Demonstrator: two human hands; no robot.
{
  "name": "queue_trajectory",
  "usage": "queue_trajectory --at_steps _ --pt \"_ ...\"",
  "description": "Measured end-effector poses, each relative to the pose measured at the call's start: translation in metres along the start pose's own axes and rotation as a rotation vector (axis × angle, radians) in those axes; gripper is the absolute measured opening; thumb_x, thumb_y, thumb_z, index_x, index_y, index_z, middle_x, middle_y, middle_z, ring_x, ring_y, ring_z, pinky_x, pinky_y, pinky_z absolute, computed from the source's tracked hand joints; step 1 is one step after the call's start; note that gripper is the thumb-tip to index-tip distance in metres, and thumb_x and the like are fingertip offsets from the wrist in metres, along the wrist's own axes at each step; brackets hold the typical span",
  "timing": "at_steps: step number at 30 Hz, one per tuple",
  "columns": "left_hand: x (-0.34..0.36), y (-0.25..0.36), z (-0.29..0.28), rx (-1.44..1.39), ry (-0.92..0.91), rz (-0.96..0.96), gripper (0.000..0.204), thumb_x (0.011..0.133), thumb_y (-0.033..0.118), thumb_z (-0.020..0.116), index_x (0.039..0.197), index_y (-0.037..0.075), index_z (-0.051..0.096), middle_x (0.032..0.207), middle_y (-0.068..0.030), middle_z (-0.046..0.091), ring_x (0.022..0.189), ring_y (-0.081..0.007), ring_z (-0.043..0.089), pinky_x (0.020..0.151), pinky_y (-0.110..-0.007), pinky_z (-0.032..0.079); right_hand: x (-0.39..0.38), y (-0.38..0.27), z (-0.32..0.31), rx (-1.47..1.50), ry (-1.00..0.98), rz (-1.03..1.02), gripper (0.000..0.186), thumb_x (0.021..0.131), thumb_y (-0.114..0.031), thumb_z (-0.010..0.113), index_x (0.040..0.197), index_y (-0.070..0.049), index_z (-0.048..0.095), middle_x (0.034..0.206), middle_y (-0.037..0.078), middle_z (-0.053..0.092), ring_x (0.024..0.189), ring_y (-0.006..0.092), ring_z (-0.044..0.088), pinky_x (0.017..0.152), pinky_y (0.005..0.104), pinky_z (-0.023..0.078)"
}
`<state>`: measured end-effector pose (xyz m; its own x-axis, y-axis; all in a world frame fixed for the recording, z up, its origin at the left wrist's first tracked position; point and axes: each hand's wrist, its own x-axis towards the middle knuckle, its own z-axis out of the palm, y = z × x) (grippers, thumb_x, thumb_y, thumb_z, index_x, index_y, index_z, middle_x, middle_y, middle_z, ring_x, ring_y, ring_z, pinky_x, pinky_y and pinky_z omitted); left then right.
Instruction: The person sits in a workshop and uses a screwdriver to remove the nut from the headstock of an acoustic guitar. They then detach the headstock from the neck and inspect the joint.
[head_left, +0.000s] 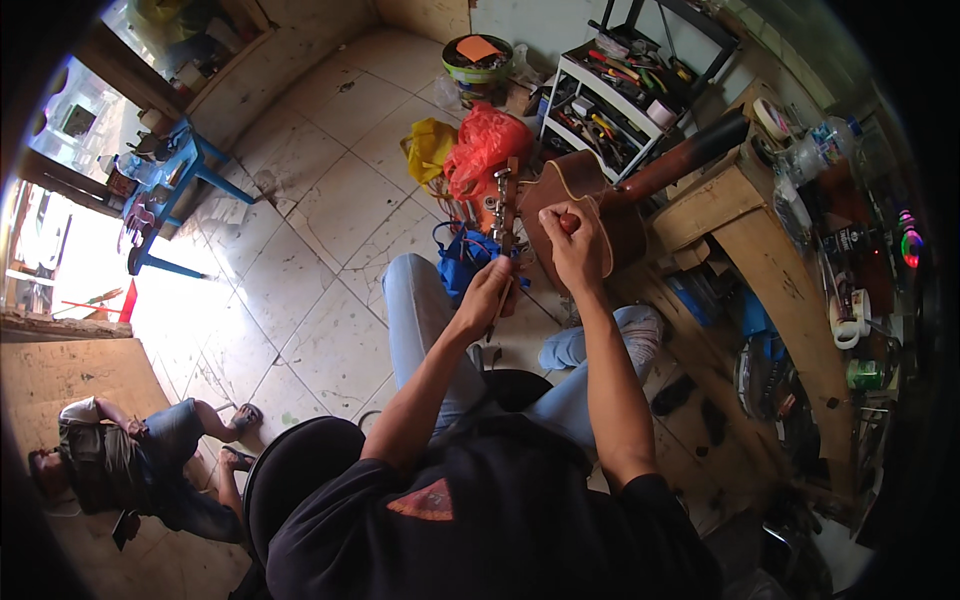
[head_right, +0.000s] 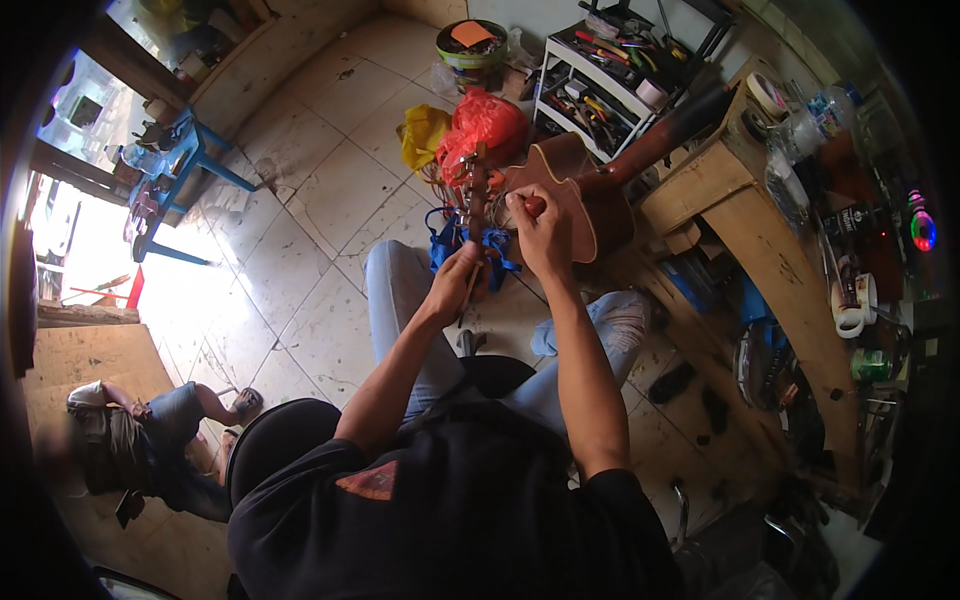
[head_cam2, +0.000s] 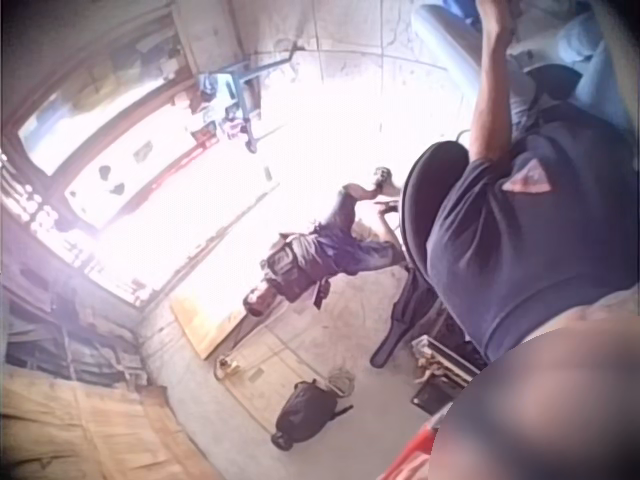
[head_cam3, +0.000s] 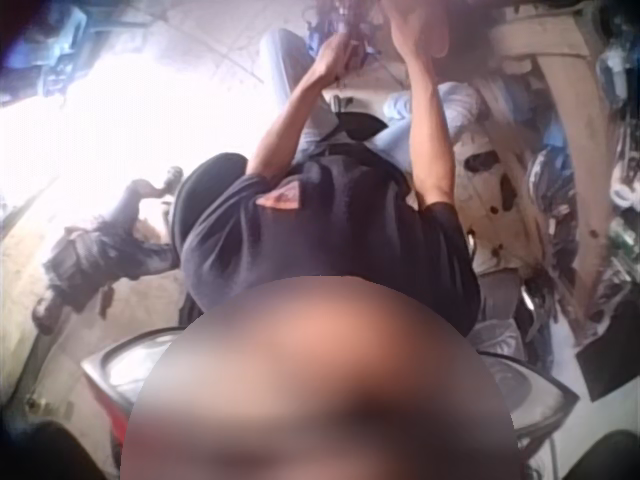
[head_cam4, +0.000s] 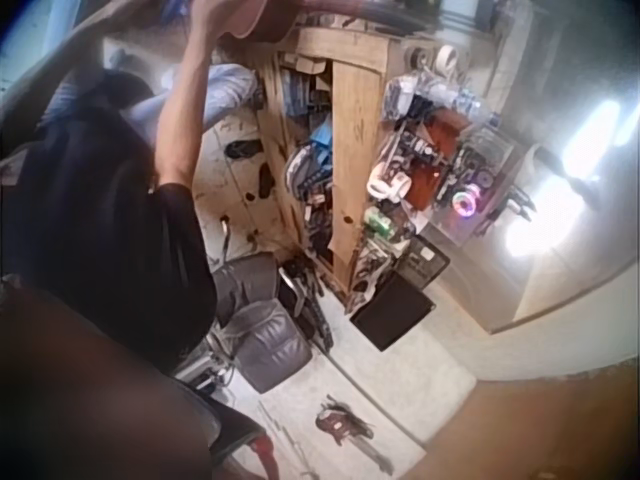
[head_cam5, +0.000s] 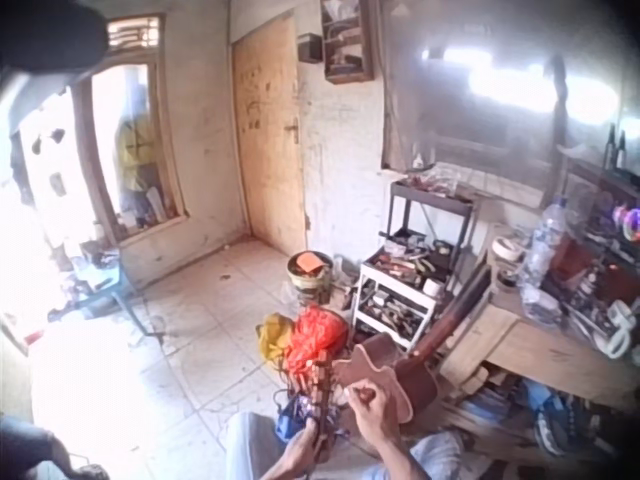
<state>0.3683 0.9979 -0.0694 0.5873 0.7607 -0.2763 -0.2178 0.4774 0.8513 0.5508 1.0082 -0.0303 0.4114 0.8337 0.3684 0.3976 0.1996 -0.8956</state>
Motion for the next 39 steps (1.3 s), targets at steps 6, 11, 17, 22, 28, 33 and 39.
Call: queue_trajectory --at_steps 6,11,17,22,28,33,39 --pt "-0.001 0.009 0.002 0.590 0.284 0.314 0.058 0.076 0.031 0.091 0.104 0.000 0.050 0.078 -0.0056 0.061 0.059 -0.0106 0.058 0.050 -0.030 0.046 -0.006 -0.004 -0.006 0.008 -0.037 0.207 0.017 0.095 -0.018 0.069 0.089 -0.002 0.067 0.066 0.003 0.062 0.060 0.0101 0.056 0.056 0.0286 0.043" --pt "-0.010 0.032 0.013 0.563 0.237 0.191 0.051 0.075 0.014 0.090 0.103 0.000 0.049 0.072 -0.0058 0.060 0.055 -0.0127 0.060 0.047 -0.030 0.047 -0.007 0.012 -0.011 0.028 0.000 0.254 0.016 0.094 -0.018 0.068 0.090 -0.002 0.067 0.070 0.006 0.063 0.063 0.0135 0.059 0.060 0.0318 0.046" --pt "-0.017 0.041 0.017 0.566 0.181 0.131 0.046 0.075 0.005 0.084 0.104 0.000 0.048 0.068 -0.0058 0.060 0.056 -0.0144 0.064 0.048 -0.031 0.049 -0.005 0.015 -0.014 -0.110 0.006 0.189 0.018 0.092 -0.018 0.069 0.088 -0.001 0.065 0.075 0.011 0.063 0.071 0.0219 0.063 0.068 0.0373 0.049" --pt "-0.017 0.040 0.025 0.638 0.189 0.148 0.044 0.075 0.005 0.082 0.104 0.000 0.049 0.069 -0.0075 0.064 0.058 -0.0139 0.066 0.051 -0.031 0.052 -0.005 0.030 -0.010 -0.191 0.117 -0.001 0.019 0.092 -0.016 0.067 0.086 0.000 0.061 0.073 0.015 0.063 0.069 0.0284 0.061 0.070 0.0391 0.048" --pt "-0.015 0.034 0.026 0.541 0.156 0.098 0.042 0.075 0.006 0.082 0.102 0.000 0.049 0.068 -0.0065 0.063 0.058 -0.0135 0.065 0.052 -0.030 0.052 -0.007 0.036 -0.012 -0.202 0.104 0.074 0.020 0.092 -0.016 0.067 0.085 0.001 0.059 0.072 0.015 0.061 0.068 0.0295 0.060 0.068 0.0410 0.046" --pt "-0.011 0.024 0.017 0.307 0.077 0.012 0.040 0.076 0.005 0.081 0.101 0.002 0.051 0.073 -0.0025 0.055 0.057 -0.0133 0.062 0.051 -0.030 0.051 -0.007 0.027 -0.014 -0.192 0.104 0.071 0.014 0.090 -0.012 0.066 0.084 -0.001 0.059 0.070 0.010 0.054 0.065 0.0209 0.052 0.065 0.0372 0.045" --pt "-0.007 0.013 0.009 0.210 0.018 -0.033 0.038 0.079 0.011 0.077 0.108 0.002 0.055 0.077 -0.0012 0.052 0.053 -0.0106 0.056 0.048 -0.027 0.045 -0.006 0.029 -0.014 -0.196 0.140 0.035 0.019 0.091 -0.017 0.068 0.085 -0.002 0.061 0.073 0.011 0.059 0.068 0.0235 0.058 0.069 0.0370 0.048"
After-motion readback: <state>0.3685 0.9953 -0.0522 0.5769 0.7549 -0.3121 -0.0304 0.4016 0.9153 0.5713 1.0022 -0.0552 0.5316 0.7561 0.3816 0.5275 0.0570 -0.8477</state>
